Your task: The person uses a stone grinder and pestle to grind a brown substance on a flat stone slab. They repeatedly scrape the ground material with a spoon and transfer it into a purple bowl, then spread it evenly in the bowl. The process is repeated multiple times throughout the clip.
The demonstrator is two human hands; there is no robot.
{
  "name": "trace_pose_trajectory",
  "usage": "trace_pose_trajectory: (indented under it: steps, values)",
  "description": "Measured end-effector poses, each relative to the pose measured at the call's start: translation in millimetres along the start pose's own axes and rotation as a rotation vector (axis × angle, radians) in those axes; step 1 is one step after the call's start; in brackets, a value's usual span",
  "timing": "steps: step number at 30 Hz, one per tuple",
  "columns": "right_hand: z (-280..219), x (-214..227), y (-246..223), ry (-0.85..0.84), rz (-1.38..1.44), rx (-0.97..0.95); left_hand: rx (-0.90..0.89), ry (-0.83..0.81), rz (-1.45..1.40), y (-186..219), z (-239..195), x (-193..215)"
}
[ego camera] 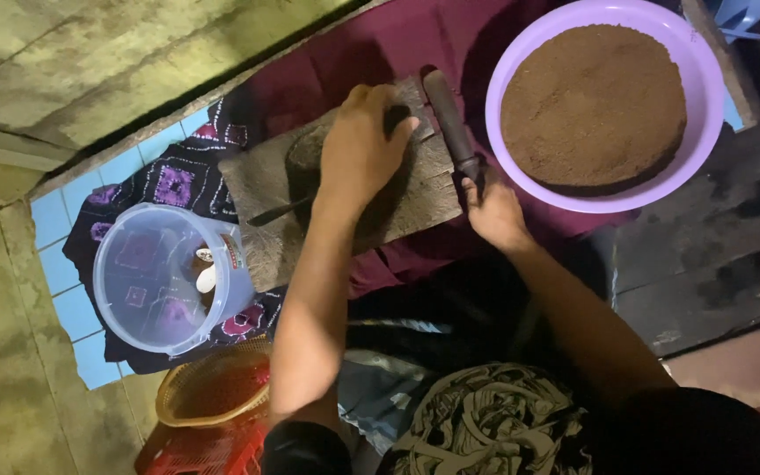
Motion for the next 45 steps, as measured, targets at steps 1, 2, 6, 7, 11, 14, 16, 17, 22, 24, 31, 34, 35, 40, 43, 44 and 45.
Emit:
trace_pose_trajectory:
  steps: [1, 2, 6, 7, 11, 14, 16, 17, 22, 24, 31, 34, 35, 40, 43, 44, 45]
  values:
    - [1, 0, 0, -0.001, 0.000, -0.003, 0.000, -0.002, -0.001, 8, -8, 9]
    - [2, -1, -1, 0.006, -0.027, 0.003, 0.000, 0.042, -0.077, 15, -16, 21]
    - [-5, 19, -15, -0.052, -0.059, -0.042, -0.165, 0.255, -0.101, 27, -56, 65]
    - [-7, 16, -16, -0.056, -0.058, -0.046, -0.161, 0.250, -0.102, 27, -69, 69]
    - [-12, 15, -35, -0.048, -0.183, -0.024, -0.132, 0.503, -0.104, -7, -121, 103]
    - [-19, 19, -50, 0.011, -0.367, -0.026, -0.119, 0.629, 0.044, -32, -147, 123]
    - [-20, 23, -48, 0.074, -0.480, -0.029, -0.121, 0.681, 0.114, -41, -156, 132]
    - [-20, 21, -47, 0.054, -0.506, 0.044, -0.151, 0.653, 0.142, -45, -156, 132]
    - [-19, 21, -47, 0.029, -0.560, 0.137, -0.050, 0.614, 0.173, -77, -155, 119]
    - [-10, 5, -34, 0.049, -0.530, 0.150, -0.015, 0.585, 0.061, -90, -155, 112]
    - [-26, 29, -57, 0.434, -0.542, 0.150, 0.159, 0.510, 0.061, -121, -157, 101]
    - [-43, 51, -75, 0.489, -0.520, 0.143, 0.228, 0.480, 0.070, -126, -160, 96]
    - [-46, 54, -77, 0.475, -0.516, 0.163, 0.227, 0.468, 0.075, -126, -159, 95]
    - [-24, 23, -32, 0.034, -0.505, 0.177, 0.276, 0.481, 0.028, -111, -166, 95]
    - [-91, 86, -71, 0.081, -0.680, 0.214, 0.206, 0.562, 0.117, -99, -169, 100]
    - [-112, 110, -85, 0.199, -0.691, 0.239, 0.210, 0.615, 0.306, -107, -173, 99]
    - [-134, 133, -99, 0.317, -0.700, 0.265, 0.212, 0.663, 0.497, -115, -178, 96]
Point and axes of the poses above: each hand's wrist, its own z-axis towards the middle knuckle, its own x-axis out of the back of the hand, y = z × x, the point moved 8 cm from there along z, towards the middle knuckle, and after that the axes turned 10 degrees about -z, right-handed, at the moved point
